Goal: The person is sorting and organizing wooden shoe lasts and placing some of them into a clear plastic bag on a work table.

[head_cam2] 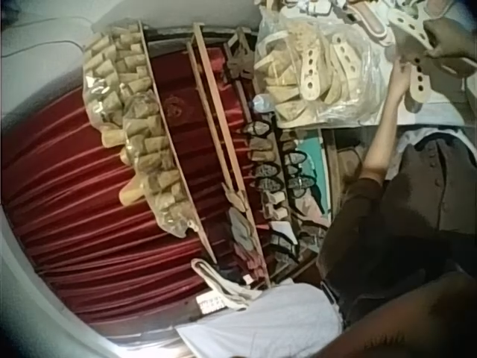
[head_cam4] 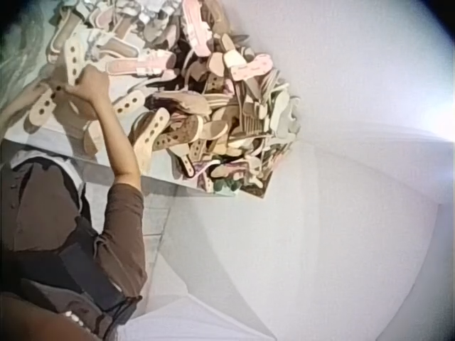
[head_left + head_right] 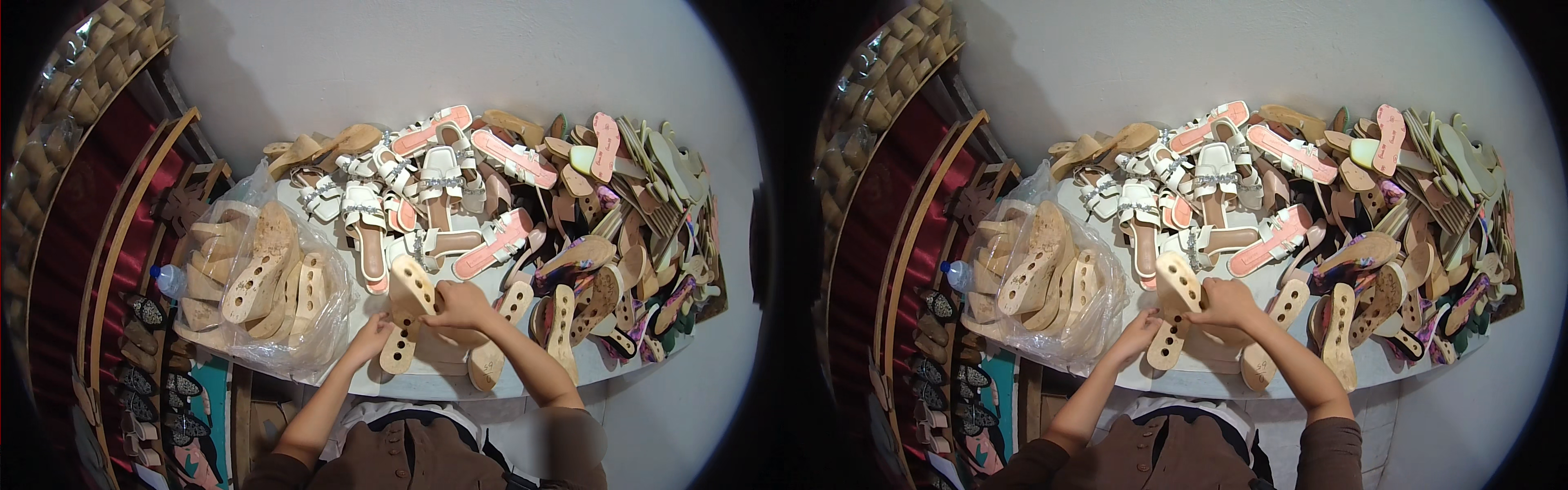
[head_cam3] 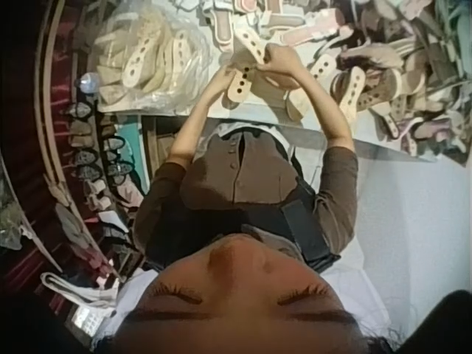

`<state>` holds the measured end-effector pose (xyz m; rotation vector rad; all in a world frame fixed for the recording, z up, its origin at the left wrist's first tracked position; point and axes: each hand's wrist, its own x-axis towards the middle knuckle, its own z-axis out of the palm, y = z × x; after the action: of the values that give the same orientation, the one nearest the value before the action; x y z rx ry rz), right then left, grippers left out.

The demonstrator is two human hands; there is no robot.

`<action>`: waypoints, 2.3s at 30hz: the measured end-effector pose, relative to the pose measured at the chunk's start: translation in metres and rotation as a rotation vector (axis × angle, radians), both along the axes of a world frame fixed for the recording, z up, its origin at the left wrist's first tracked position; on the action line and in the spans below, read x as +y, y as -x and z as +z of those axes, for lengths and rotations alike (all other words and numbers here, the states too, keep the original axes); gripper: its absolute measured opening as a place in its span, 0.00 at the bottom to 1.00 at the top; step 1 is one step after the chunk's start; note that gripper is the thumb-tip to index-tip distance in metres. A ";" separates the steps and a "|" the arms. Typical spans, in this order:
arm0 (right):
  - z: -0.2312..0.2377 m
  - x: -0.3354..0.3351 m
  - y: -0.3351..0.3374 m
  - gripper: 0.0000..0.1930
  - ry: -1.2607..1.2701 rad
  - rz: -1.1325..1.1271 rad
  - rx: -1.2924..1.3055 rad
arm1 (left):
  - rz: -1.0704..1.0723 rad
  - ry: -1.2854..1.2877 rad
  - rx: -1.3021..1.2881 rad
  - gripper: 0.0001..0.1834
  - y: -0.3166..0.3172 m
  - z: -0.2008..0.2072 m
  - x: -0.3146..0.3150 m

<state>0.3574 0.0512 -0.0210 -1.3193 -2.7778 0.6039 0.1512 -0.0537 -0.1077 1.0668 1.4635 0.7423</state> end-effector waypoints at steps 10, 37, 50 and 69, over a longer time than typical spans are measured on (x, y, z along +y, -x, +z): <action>-0.008 -0.026 0.055 0.36 0.009 -0.559 -0.041 | 0.082 0.061 -0.186 0.25 0.001 0.017 -0.001; -0.056 -0.087 0.064 0.59 1.108 -0.819 1.302 | -0.113 -0.166 -0.263 0.23 0.007 0.008 -0.027; 0.059 -0.058 0.108 0.18 1.476 -0.473 1.793 | -0.067 -0.824 0.691 0.25 0.109 0.192 -0.087; 0.108 -0.073 0.173 0.19 1.889 -0.363 1.370 | -0.157 -0.833 1.169 0.08 0.138 0.128 -0.120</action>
<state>0.1848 -0.0222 0.0866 -0.5206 -0.3722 2.6776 0.0132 -0.1739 0.0201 2.5048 2.0026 0.6248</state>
